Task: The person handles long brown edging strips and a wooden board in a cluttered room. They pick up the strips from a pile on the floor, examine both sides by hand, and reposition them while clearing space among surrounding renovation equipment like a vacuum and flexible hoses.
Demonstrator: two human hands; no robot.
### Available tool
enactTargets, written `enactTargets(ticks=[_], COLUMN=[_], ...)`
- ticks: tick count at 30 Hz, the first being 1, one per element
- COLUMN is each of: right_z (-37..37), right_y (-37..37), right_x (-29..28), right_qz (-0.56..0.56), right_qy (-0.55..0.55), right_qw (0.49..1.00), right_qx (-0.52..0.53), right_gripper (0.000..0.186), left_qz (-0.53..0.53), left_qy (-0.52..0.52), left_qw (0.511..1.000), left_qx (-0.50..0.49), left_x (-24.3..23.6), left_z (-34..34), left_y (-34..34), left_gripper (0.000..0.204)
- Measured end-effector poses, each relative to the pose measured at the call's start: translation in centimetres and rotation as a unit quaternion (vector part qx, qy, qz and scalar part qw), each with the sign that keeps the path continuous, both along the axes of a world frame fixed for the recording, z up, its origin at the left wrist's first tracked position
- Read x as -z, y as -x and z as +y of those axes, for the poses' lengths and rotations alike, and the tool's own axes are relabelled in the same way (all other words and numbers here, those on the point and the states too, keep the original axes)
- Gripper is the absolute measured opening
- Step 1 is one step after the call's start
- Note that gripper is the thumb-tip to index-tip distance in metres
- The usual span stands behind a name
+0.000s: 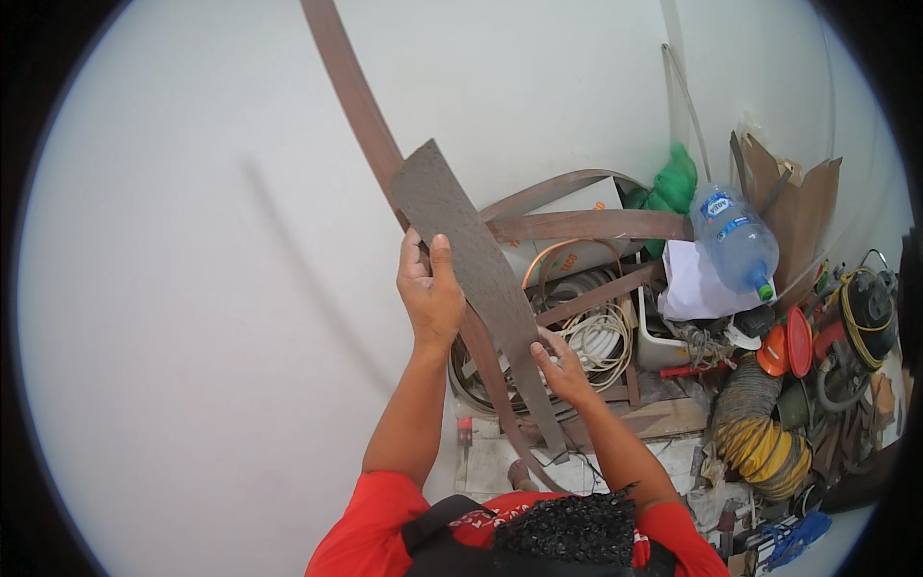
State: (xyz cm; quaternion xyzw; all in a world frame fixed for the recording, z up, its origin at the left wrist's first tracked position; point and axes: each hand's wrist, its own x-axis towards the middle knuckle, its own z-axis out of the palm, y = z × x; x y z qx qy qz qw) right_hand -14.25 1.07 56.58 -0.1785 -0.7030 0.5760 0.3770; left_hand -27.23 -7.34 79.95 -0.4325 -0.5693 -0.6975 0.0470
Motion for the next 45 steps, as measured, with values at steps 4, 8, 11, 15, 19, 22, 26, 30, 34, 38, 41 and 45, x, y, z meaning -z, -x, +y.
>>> enactTargets(ticks=[4, 8, 11, 15, 19, 22, 26, 30, 34, 38, 41, 45], right_z=[0.1, 0.5, 1.8, 3.1, 2.7, 2.7, 3.1, 2.7, 2.7, 3.2, 2.8, 1.8], right_y=[-0.1, -1.3, -1.6, -3.1, -3.0, -2.5, -2.0, -2.1, -2.6, -3.0, -2.7, -2.8], right_x=[0.3, -1.9, -6.0, -11.6, -14.5, -14.8, -14.0, -12.5, -11.4, -10.7, -9.9, -8.7], right_qz=[-0.028, 0.029, 0.096, 0.109, 0.097, 0.053, -0.001, 0.044, 0.055, 0.077, 0.032, 0.02], right_qy=[-0.001, 0.032, -0.016, -0.038, -0.048, 0.003, 0.014, 0.07, 0.128, 0.184, 0.112, 0.128], right_qw=[1.0, 0.997, 0.984, 0.978, 0.981, 0.991, 0.991, 0.99, 0.988, 0.98, 0.992, 0.992], right_qx=[0.012, 0.069, 0.146, 0.172, 0.161, 0.123, 0.13, 0.112, 0.073, 0.022, 0.038, 0.003], right_gripper=[0.042, 0.038, 0.037, 0.037, 0.038, 0.038, 0.032, 0.034, 0.035, 0.034, 0.035, 0.033], left_qz=[0.011, 0.006, -0.038, -0.101, -0.115, -0.089, -0.02, 0.044, 0.123, 0.204, -0.024, -0.219], left_qy=[0.021, 0.017, -0.005, -0.001, 0.07, 0.104, 0.114, 0.137, 0.178, 0.155, 0.0, -0.16], left_qw=[1.0, 1.0, 0.998, 0.99, 0.981, 0.973, 0.97, 0.967, 0.952, 0.938, 0.961, 0.939], left_qx=[-0.02, -0.016, 0.053, 0.095, 0.141, 0.183, 0.213, 0.209, 0.217, 0.235, 0.274, 0.211], left_x=[0.2, 1.3, 2.3, 4.6, 8.1, 10.8, 13.4, 15.4, 16.8, 17.1, 15.4, 9.9], left_z=[-0.4, -0.6, 0.0, 0.8, 0.5, 0.4, 0.2, -0.3, -1.5, -2.9, -2.3, -1.6], left_y=[-0.7, -1.0, -1.0, -1.8, -3.8, -6.0, -7.4, -7.7, -7.2, -5.9, -4.8, -2.6], left_gripper=[0.061, 0.079, 0.074, 0.063, 0.056, 0.056, 0.057, 0.058, 0.065, 0.082, 0.096, 0.096])
